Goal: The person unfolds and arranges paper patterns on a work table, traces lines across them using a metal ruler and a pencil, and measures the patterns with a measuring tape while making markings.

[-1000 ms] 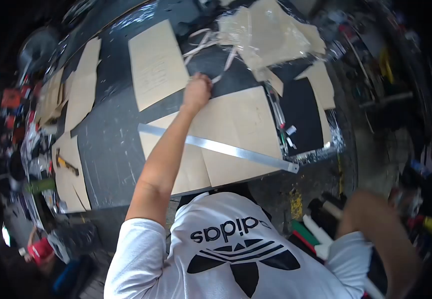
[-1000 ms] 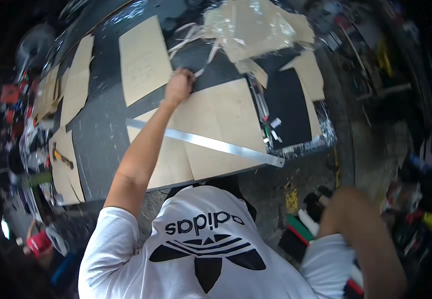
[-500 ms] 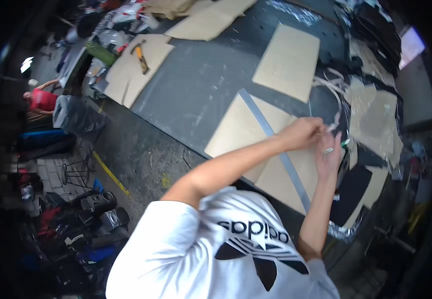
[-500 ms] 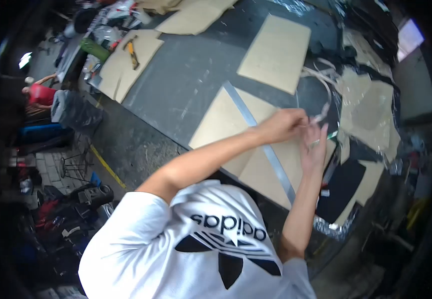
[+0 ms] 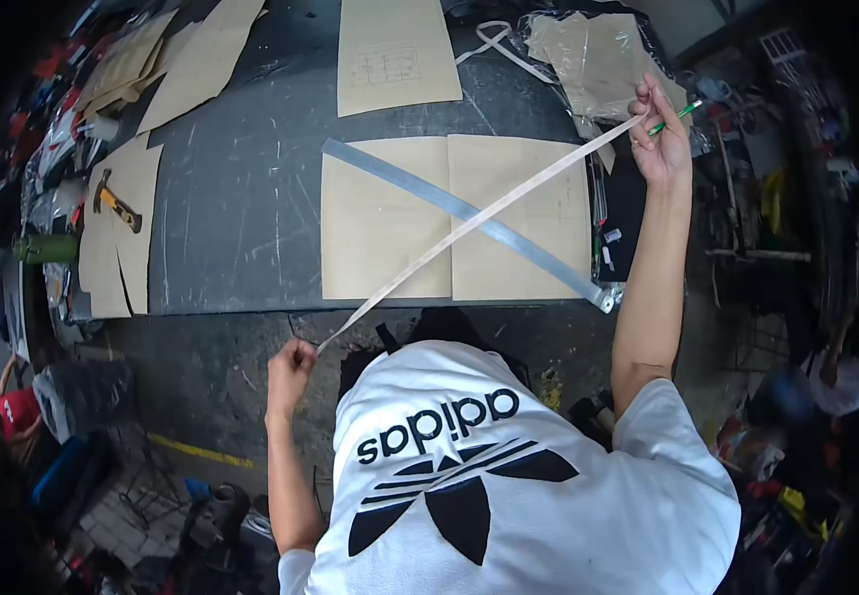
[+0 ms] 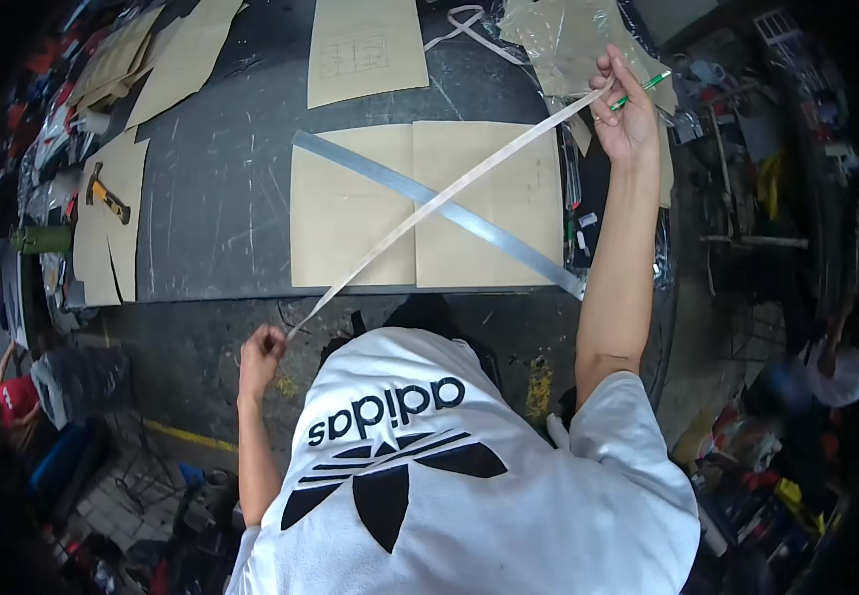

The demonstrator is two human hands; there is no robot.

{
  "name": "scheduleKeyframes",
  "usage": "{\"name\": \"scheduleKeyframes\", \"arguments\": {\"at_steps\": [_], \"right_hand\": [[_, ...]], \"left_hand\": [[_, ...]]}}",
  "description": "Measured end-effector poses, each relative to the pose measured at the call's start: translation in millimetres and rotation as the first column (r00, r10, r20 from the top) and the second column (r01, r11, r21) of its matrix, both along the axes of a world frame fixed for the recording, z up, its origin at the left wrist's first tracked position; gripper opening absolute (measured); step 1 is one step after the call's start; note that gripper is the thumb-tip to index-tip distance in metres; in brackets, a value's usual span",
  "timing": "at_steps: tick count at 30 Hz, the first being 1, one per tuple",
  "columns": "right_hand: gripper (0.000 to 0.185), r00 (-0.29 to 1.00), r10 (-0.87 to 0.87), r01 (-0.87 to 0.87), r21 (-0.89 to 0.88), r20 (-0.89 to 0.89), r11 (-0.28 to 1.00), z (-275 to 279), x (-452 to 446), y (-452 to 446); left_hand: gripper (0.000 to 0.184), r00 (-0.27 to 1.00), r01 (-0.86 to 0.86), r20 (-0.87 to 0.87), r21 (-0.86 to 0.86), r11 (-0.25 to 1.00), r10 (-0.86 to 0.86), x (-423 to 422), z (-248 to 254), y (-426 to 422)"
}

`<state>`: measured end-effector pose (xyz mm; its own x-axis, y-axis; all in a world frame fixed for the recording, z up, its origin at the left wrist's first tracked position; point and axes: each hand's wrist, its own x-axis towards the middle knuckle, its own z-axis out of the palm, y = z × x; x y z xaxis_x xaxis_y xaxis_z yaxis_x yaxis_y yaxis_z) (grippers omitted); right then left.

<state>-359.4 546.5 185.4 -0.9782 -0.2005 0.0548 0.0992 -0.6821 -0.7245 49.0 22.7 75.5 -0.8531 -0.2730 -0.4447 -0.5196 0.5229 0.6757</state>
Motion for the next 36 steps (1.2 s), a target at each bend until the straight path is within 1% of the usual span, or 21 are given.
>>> {"name": "scheduleKeyframes", "arguments": {"at_steps": [2, 3, 5, 6, 8, 10, 12, 14, 15, 16, 17, 19, 20, 22, 23, 24, 25, 26, 27, 29, 36], "right_hand": [[0.038, 0.991, -0.133, 0.136, 0.117, -0.034, 0.984, 11, 26, -10], [0.04, 0.978, -0.202, 0.209, 0.173, -0.055, 0.963, 16, 41, -17], [0.041, 0.96, -0.269, 0.279, 0.249, -0.076, 0.927, 21, 76, -37], [0.041, 0.947, -0.309, 0.319, 0.32, -0.081, 0.892, 21, 95, -50], [0.042, 0.92, -0.379, 0.387, 0.394, -0.1, 0.834, 19, 134, -82], [0.044, 0.828, -0.547, 0.494, 0.625, -0.124, 0.605, 12, 174, -120], [0.044, 0.842, -0.478, 0.441, 0.83, -0.25, 0.341, -11, 210, -149], [0.04, 0.979, -0.163, 0.162, 0.952, -0.122, 0.26, -3, 257, -214], [0.037, 0.983, 0.168, 0.051, 0.992, -0.07, 0.119, 0, 280, -243], [0.035, 0.92, 0.362, -0.23, 0.953, 0.149, 0.195, 8, 303, -265], [0.033, 0.771, 0.531, -0.509, 0.841, 0.351, 0.183, 28, 329, -296], [0.032, 0.571, 0.631, -0.67, 0.742, 0.525, -0.011, 55, 358, -349], [0.031, 0.572, 0.697, -0.622, 0.783, 0.433, 0.024, 52, 370, -363], [0.029, 0.565, 0.8, -0.509, 0.849, 0.201, 0.146, 41, 378, -373], [0.028, 0.581, 0.809, -0.457, 0.856, 0.082, 0.241, 34, 372, -368], [0.03, 0.629, 0.762, -0.522, 0.811, 0.156, 0.265, 62, 365, -369], [0.031, 0.709, 0.614, -0.556, 0.811, 0.348, 0.182, 98, 363, -371], [0.032, 0.76, 0.513, -0.577, 0.777, 0.398, 0.252, 118, 357, -361], [0.028, 0.817, 0.53, -0.416, 0.869, 0.227, 0.269, 110, 344, -334], [0.023, 0.928, 0.337, -0.284, 0.882, 0.155, 0.377, 117, 328, -292], [0.021, 0.943, 0.319, -0.176, 0.954, 0.093, 0.242, 105, 275, -273]], "left_hand": [[0.009, 0.996, -0.087, 0.014, 0.012, 0.996, 0.087, 61, -56, -54], [0.006, 0.993, -0.085, 0.069, -0.094, 0.992, 0.092, 94, -78, -80], [0.032, 0.97, -0.068, 0.207, -0.265, 0.962, 0.126, 170, -129, -139], [0.033, 0.952, -0.016, 0.273, -0.413, 0.91, 0.14, 211, -154, -166], [0.033, 0.927, 0.005, 0.332, -0.473, 0.881, 0.173, 290, -181, -214], [0.038, 0.894, 0.093, 0.425, -0.483, 0.871, 0.14, 325, -179, -241], [0.042, 0.913, 0.128, 0.401, -0.44, 0.889, 0.067, 321, -176, -248], [0.051, 0.945, 0.119, 0.326, -0.4, 0.909, 0.019, 294, -173, -243], [0.05, 0.972, 0.01, 0.233, -0.199, 0.98, 0.037, 262, -157, -233], [0.05, 0.987, -0.079, 0.141, 0.026, 0.997, 0.074, 221, -145, -215], [0.049, 0.998, 0.017, 0.054, -0.015, 1.0, -0.017, 171, -93, -181], [0.046, 0.986, 0.107, -0.15, 0.259, 0.96, -0.07, 93, -1, -121], [0.048, 0.966, 0.165, -0.252, 0.444, 0.881, -0.055, 72, 24, -100], [0.052, 0.936, 0.334, -0.341, 0.778, 0.532, -0.089, 47, 65, -70], [0.052, 0.882, 0.442, -0.455, 0.707, 0.551, -0.123, 43, 66, -58], [0.049, 0.91, 0.415, -0.363, 0.809, 0.416, -0.201, 41, 78, -57], [0.046, 0.909, 0.369, -0.291, 0.894, 0.253, -0.298, 41, 90, -68], [0.046, 0.932, 0.344, -0.282, 0.886, 0.31, -0.228, 42, 92, -87], [0.042, 0.917, 0.384, -0.294, 0.829, 0.406, -0.269, 43, 91, -104], [0.035, 0.875, 0.467, -0.276, 0.699, 0.541, -0.398, 44, 92, -133], [0.016, 0.971, 0.216, -0.204, 0.53, 0.82, -0.124, 26, 110, -241]]}}
